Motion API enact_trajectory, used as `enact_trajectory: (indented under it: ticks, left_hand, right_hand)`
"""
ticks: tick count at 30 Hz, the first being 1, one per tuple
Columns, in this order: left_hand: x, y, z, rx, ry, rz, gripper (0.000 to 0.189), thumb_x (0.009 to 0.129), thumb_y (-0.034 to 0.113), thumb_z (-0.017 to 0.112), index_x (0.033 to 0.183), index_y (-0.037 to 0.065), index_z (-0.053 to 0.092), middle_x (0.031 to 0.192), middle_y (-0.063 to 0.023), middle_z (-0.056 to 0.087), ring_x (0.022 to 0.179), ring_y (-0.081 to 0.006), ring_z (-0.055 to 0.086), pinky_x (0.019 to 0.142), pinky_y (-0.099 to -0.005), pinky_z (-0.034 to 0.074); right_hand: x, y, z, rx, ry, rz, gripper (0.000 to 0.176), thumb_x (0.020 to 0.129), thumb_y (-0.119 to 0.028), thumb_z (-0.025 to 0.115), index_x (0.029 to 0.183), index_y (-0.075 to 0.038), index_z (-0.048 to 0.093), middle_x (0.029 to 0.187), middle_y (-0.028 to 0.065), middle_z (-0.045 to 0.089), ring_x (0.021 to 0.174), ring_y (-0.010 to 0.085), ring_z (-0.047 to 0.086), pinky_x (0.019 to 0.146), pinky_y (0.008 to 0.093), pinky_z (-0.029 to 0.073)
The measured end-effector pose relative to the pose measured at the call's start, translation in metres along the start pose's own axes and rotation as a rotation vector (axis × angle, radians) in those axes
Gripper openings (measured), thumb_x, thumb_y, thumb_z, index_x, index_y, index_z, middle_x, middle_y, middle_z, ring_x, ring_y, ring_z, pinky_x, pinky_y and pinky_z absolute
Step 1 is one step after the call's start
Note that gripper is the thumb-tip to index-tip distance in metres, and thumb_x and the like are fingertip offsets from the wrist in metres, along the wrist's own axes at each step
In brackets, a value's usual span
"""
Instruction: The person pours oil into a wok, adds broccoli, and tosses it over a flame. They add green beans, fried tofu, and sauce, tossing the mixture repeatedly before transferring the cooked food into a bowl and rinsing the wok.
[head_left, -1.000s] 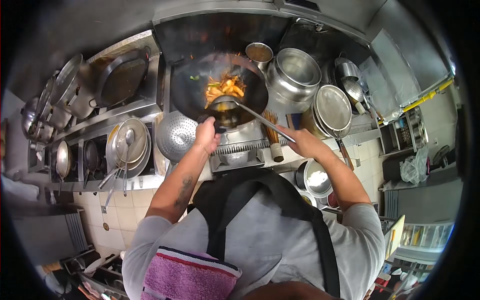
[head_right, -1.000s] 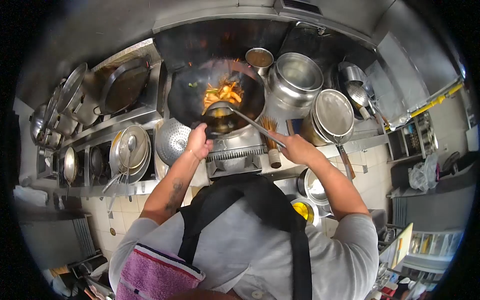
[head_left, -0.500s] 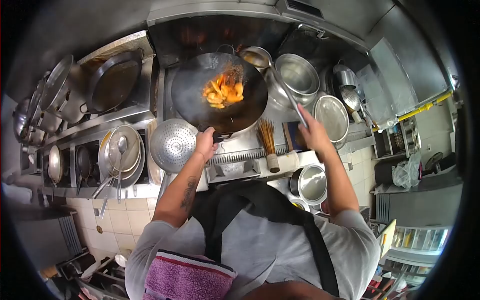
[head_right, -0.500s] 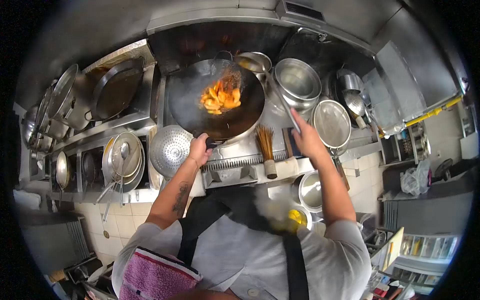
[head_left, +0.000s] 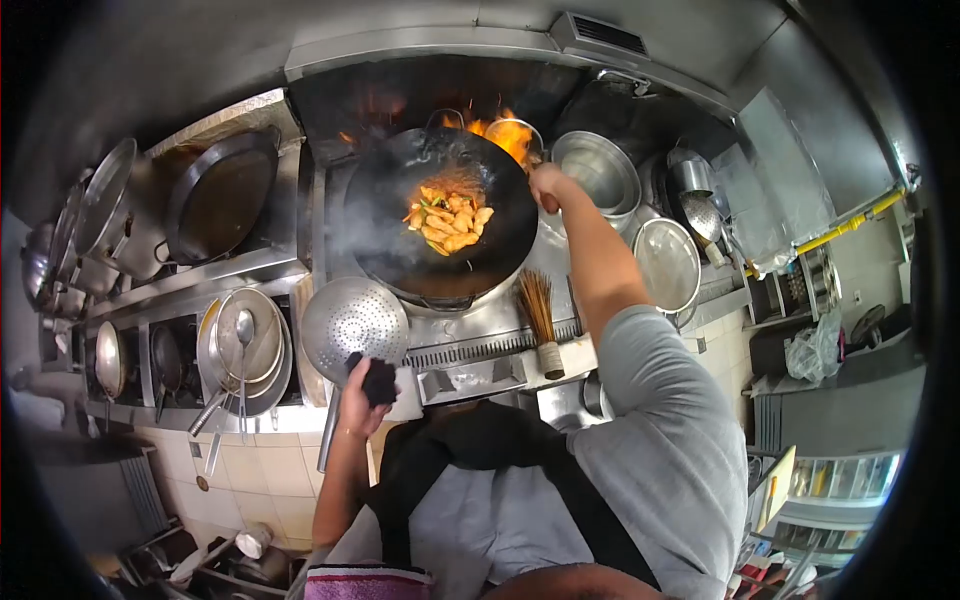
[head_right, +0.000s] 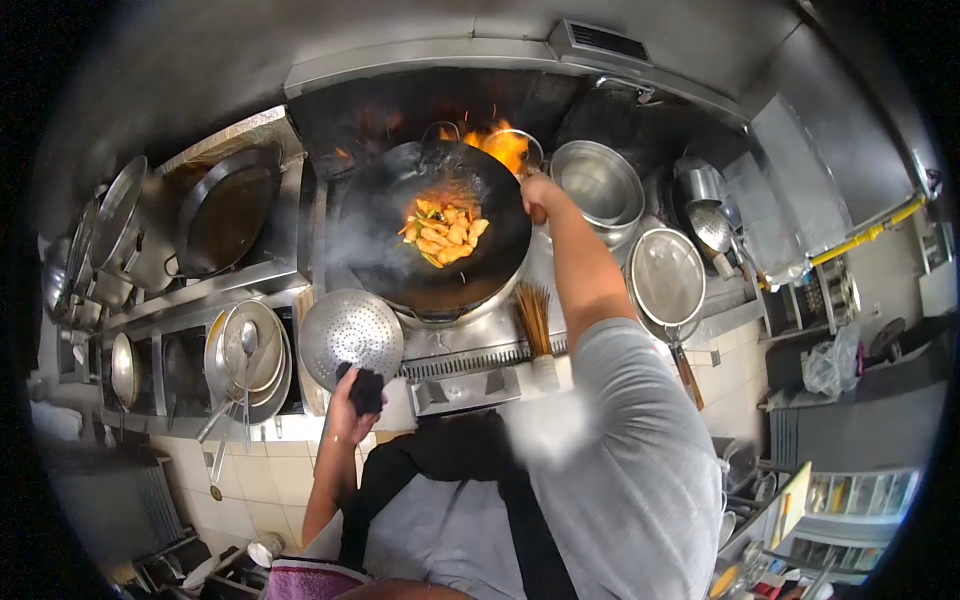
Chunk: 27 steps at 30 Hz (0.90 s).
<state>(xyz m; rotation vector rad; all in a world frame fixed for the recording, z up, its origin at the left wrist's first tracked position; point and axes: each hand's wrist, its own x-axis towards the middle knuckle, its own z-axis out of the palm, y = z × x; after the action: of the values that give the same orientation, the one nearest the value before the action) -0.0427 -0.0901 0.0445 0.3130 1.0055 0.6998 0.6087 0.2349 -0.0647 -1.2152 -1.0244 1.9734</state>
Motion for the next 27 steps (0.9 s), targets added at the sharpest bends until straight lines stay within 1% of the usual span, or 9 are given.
enact_trajectory:
  ticks: [2,3,7,11,19,22,24,26,27]
  left_hand:
    - [-0.023,-0.006,-0.044,-0.016,-0.003,-0.006,0.047,0.099,0.057,0.059,0.099,0.01,0.067,0.079,-0.0092,0.069,0.046,-0.0159,0.057,0.034,-0.0238,0.036]
    - [-0.031,-0.01,-0.054,-0.076,0.091,0.029,0.047,0.1,0.056,0.059,0.101,0.01,0.066,0.077,-0.0116,0.068,0.044,-0.0162,0.055,0.035,-0.0236,0.035]
    - [-0.048,-0.016,-0.096,-0.174,0.137,0.042,0.044,0.1,0.055,0.059,0.103,0.011,0.065,0.076,-0.0135,0.067,0.04,-0.0164,0.046,0.035,-0.0231,0.032]
    - [-0.055,-0.003,-0.1,-0.201,0.208,0.091,0.043,0.099,0.055,0.061,0.099,0.013,0.068,0.071,-0.011,0.067,0.038,-0.0145,0.046,0.035,-0.0232,0.031]
    - [-0.018,0.042,-0.108,-0.02,0.059,-0.003,0.041,0.098,0.05,0.061,0.101,0.009,0.065,0.073,-0.0123,0.067,0.039,-0.0155,0.047,0.035,-0.0235,0.033]
    - [0.015,0.067,-0.082,0.204,-0.103,-0.075,0.041,0.098,0.048,0.063,0.1,0.008,0.063,0.073,-0.015,0.068,0.037,-0.0153,0.047,0.034,-0.0242,0.034]
    - [0.037,0.079,-0.054,0.36,-0.196,-0.137,0.039,0.099,0.046,0.063,0.1,0.007,0.064,0.074,-0.0141,0.068,0.04,-0.0153,0.051,0.034,-0.0245,0.034]
    - [0.05,0.077,-0.015,0.459,-0.283,-0.167,0.036,0.1,0.043,0.062,0.101,0.007,0.065,0.075,-0.0128,0.069,0.045,-0.0157,0.055,0.035,-0.0244,0.035]
    - [0.056,0.07,0.002,0.49,-0.329,-0.173,0.034,0.101,0.041,0.062,0.103,0.007,0.066,0.075,-0.0116,0.069,0.049,-0.0161,0.058,0.037,-0.0243,0.036]
  right_hand:
    - [-0.064,-0.042,0.15,-1.086,0.902,0.168,0.029,0.083,-0.007,0.057,0.056,0.002,0.061,0.055,0.0143,0.059,0.044,0.0283,0.057,0.047,0.0375,0.05]
    - [-0.073,-0.041,0.152,-0.789,0.804,0.099,0.028,0.087,-0.008,0.054,0.065,0.004,0.064,0.06,0.0153,0.062,0.047,0.0282,0.06,0.048,0.0401,0.05]
    - [-0.084,-0.03,0.148,-1.05,0.885,0.039,0.017,0.089,-0.008,0.054,0.097,0.004,0.063,0.087,0.0239,0.067,0.075,0.0367,0.066,0.066,0.0451,0.054]
    - [-0.1,-0.016,0.172,-1.224,0.963,-0.044,0.054,0.088,-0.01,0.057,0.141,-0.001,0.057,0.121,0.0353,0.067,0.117,0.0475,0.066,0.099,0.0514,0.052]
    - [-0.216,-0.034,0.273,-1.163,1.019,-0.078,0.073,0.087,-0.008,0.059,0.158,-0.005,0.042,0.125,0.0354,0.065,0.122,0.0473,0.063,0.105,0.049,0.049]
    - [-0.236,-0.046,0.329,-0.795,1.021,-0.108,0.072,0.093,-0.009,0.062,0.161,-0.013,0.041,0.094,0.0166,0.072,0.068,0.0268,0.069,0.062,0.0388,0.056]
    - [-0.233,-0.018,0.32,0.106,0.795,-0.315,0.071,0.096,-0.008,0.06,0.163,-0.019,0.038,0.084,0.0061,0.066,0.051,0.0146,0.054,0.046,0.0314,0.045]
    - [-0.189,0.04,0.322,-0.916,1.27,-0.13,0.065,0.099,-0.007,0.051,0.161,-0.013,0.036,0.107,0.0255,0.074,0.09,0.0364,0.074,0.08,0.0466,0.059]
    - [-0.229,0.0,0.405,-0.908,1.221,0.097,0.062,0.097,-0.005,0.05,0.158,-0.005,0.038,0.122,0.0318,0.068,0.115,0.0435,0.068,0.101,0.05,0.053]
